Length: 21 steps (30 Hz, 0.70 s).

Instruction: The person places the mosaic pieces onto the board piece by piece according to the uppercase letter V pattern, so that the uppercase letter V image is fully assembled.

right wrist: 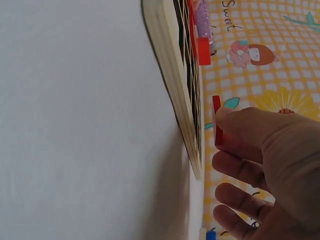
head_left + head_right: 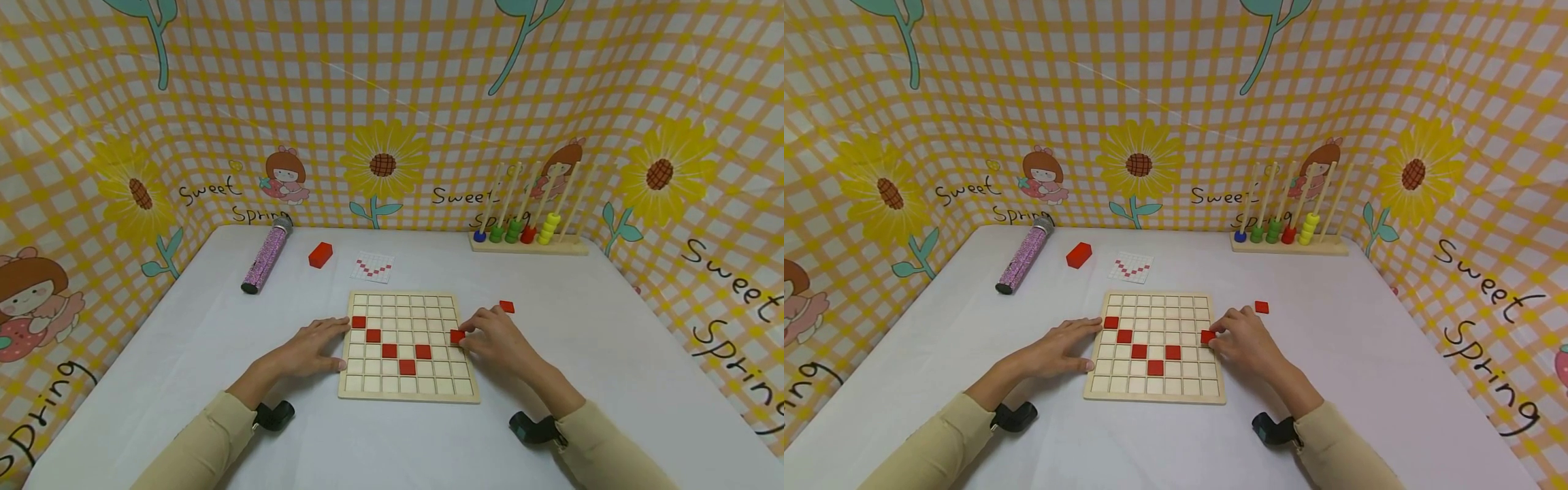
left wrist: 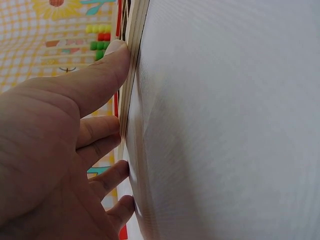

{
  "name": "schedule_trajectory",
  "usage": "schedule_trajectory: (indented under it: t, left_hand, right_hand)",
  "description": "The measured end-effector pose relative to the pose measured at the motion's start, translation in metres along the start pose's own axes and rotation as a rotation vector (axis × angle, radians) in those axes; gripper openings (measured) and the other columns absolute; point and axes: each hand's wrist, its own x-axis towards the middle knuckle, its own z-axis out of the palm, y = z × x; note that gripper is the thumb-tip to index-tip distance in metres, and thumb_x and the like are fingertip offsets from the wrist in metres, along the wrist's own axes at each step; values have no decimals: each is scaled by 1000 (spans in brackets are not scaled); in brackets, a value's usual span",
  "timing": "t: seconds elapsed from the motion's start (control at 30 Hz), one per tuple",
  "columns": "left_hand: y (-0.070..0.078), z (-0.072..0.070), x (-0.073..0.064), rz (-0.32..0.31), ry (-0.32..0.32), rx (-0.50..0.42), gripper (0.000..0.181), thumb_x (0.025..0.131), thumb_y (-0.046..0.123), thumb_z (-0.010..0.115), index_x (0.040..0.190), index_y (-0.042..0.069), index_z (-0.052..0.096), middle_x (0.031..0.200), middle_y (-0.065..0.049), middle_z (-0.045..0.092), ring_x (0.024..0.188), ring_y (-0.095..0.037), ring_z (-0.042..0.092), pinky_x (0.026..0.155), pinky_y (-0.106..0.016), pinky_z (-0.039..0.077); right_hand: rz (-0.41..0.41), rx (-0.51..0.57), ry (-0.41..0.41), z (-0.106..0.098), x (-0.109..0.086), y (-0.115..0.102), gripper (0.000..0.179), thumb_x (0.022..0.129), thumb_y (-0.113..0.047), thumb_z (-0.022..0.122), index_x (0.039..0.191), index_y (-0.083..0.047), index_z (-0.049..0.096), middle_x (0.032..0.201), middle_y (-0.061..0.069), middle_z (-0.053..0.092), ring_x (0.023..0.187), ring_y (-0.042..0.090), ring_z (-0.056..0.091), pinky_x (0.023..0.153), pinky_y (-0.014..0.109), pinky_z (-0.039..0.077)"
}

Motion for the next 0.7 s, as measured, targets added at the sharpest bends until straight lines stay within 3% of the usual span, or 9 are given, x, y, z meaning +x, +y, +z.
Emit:
schedule_trajectory:
  t: [0.37,0.7]
  left_hand:
    - [-1,0,0,3,-1,-2,72,83,33,70,144,13,38,155,-6,30,143,-33,22,115,-55,20]
    - [-1,0,1,10,-1,-5,72,83,32,70,144,12,38,155,-7,30,143,-34,22,115,-56,20]
  right_hand:
    - [33,-1,-64,8,8,-13,21,80,-22,74,97,-10,73,96,1,65,89,18,44,70,27,36]
    - [-6,3,-90,9,12,-19,23,82,-22,72,100,-9,72,101,3,66,89,18,44,72,28,37]
